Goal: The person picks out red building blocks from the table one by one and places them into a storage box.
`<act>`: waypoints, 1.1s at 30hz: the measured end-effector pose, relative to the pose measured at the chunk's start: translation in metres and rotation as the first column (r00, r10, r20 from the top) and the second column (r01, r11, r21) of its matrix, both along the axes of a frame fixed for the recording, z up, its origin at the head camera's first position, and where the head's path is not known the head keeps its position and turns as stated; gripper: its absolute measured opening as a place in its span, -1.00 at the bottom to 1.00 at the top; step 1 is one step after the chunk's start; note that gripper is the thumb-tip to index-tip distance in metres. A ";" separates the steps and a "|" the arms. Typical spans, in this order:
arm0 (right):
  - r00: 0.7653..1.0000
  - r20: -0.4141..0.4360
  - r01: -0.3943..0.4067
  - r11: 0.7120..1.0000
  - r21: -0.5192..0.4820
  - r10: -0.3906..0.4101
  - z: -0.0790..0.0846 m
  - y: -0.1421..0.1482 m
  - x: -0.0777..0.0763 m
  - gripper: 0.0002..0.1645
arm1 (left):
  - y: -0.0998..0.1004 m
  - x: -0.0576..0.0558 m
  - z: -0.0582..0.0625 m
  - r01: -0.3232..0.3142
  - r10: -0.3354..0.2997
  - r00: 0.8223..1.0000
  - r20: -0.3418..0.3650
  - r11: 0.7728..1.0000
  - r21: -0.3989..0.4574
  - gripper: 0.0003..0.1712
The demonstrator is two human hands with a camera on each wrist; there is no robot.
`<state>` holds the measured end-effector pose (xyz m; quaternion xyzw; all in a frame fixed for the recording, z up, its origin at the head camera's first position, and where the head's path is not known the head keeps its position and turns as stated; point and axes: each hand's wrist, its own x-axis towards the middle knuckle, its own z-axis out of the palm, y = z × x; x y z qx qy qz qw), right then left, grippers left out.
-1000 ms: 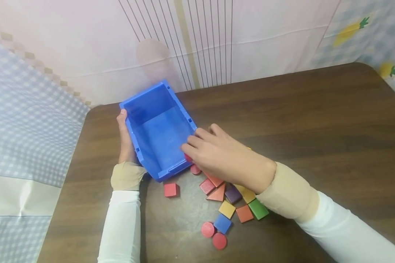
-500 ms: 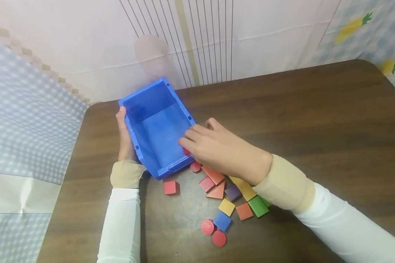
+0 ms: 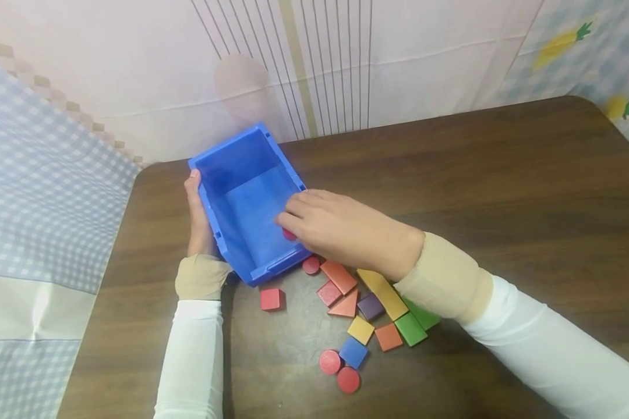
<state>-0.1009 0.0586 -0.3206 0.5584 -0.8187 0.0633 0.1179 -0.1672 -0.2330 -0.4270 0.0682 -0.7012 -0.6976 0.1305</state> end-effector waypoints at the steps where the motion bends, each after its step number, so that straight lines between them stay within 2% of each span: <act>1: 1.000 0.001 0.002 1.000 -0.001 -0.002 0.000 0.000 0.000 -0.59 | 0.000 0.000 0.000 0.001 -0.001 1.000 -0.002 1.000 -0.001 -0.30; 8: 1.000 0.005 0.026 1.000 -0.016 -0.026 0.000 0.000 -0.003 -0.73 | -0.001 -0.001 0.000 -0.009 0.009 1.000 -0.008 1.000 0.001 -0.31; 15: 0.995 -0.091 0.036 0.998 0.050 -0.031 -0.002 -0.005 -0.007 -0.59 | 0.000 -0.001 0.000 -0.006 0.006 1.000 -0.009 1.000 -0.004 -0.32; 23: 0.998 -0.039 0.060 0.997 0.045 -0.058 -0.005 -0.009 -0.013 -0.55 | 0.000 -0.001 0.001 0.004 -0.004 1.000 -0.020 1.000 0.001 -0.31; 33: 0.989 -0.139 0.064 0.996 0.059 -0.055 -0.011 -0.016 -0.019 -0.65 | 0.000 -0.001 0.002 0.000 0.000 1.000 -0.022 1.000 0.019 -0.32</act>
